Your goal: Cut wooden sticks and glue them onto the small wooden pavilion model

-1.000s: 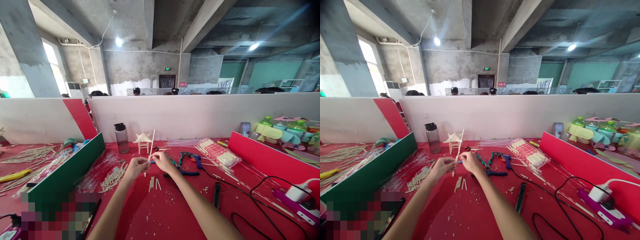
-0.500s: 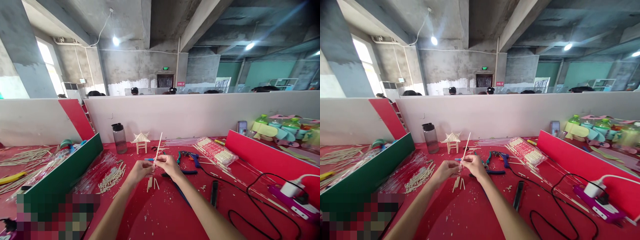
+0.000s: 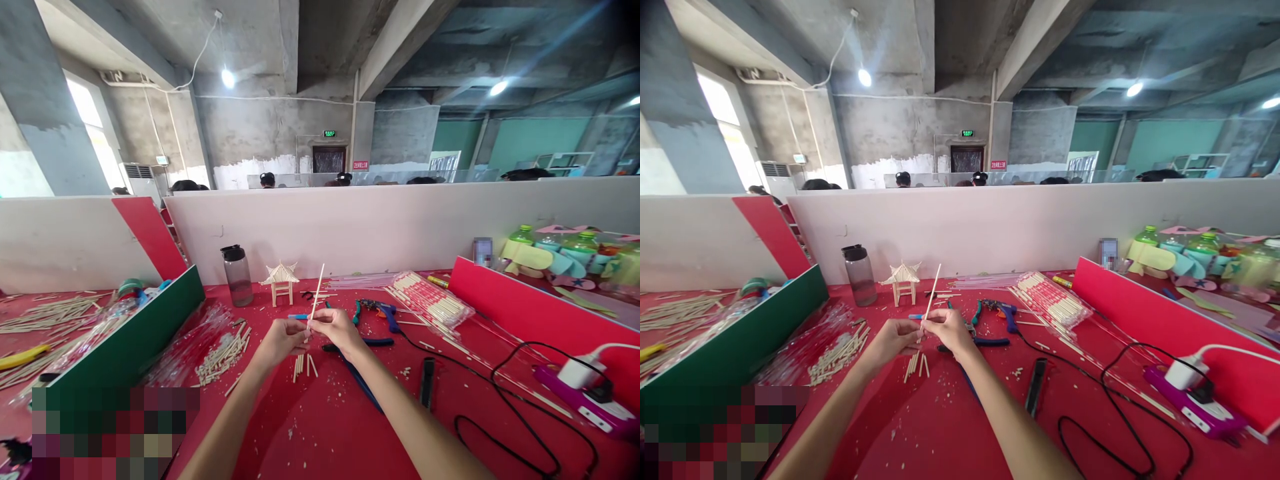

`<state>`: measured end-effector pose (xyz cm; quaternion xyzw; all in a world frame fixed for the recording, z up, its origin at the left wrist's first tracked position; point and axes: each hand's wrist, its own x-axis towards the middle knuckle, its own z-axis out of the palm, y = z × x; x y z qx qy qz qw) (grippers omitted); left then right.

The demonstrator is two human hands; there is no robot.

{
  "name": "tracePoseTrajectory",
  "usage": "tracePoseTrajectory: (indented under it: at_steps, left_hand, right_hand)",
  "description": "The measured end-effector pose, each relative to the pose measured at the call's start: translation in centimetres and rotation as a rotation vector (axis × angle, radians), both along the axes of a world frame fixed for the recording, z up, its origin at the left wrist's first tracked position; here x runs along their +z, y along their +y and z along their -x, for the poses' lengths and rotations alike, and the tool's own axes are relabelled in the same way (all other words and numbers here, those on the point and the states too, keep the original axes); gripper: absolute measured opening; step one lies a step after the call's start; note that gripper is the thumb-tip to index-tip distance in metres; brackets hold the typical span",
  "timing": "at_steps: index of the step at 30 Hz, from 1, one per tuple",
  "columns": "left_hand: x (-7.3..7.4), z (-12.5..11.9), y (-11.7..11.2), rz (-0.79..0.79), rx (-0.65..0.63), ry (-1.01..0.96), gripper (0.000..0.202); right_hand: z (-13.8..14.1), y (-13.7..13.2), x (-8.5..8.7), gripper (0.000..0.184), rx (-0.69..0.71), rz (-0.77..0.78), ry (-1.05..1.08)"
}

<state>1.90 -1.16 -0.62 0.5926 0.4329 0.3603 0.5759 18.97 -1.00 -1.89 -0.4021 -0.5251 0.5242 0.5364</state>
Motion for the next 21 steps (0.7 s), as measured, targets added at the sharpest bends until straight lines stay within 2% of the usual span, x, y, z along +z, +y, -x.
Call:
tracePoseTrajectory:
  at_steps: [5,11,21]
  left_hand:
    - [-0.4,0.1,0.3,-0.019,-0.017,0.025,0.047]
    - [-0.2,0.2,0.2,-0.045,-0.022,0.071,0.042]
    - [-0.1,-0.8,-0.2,-0.022,0.050,0.007,0.048]
  right_hand:
    - [0.0,0.0,-0.1,0.044,0.018,0.021,0.006]
    - [0.1,0.0,-0.2,0.038,0.015,-0.006,-0.011]
    - [0.0,0.4,-0.4,0.037,0.002,-0.081,-0.027]
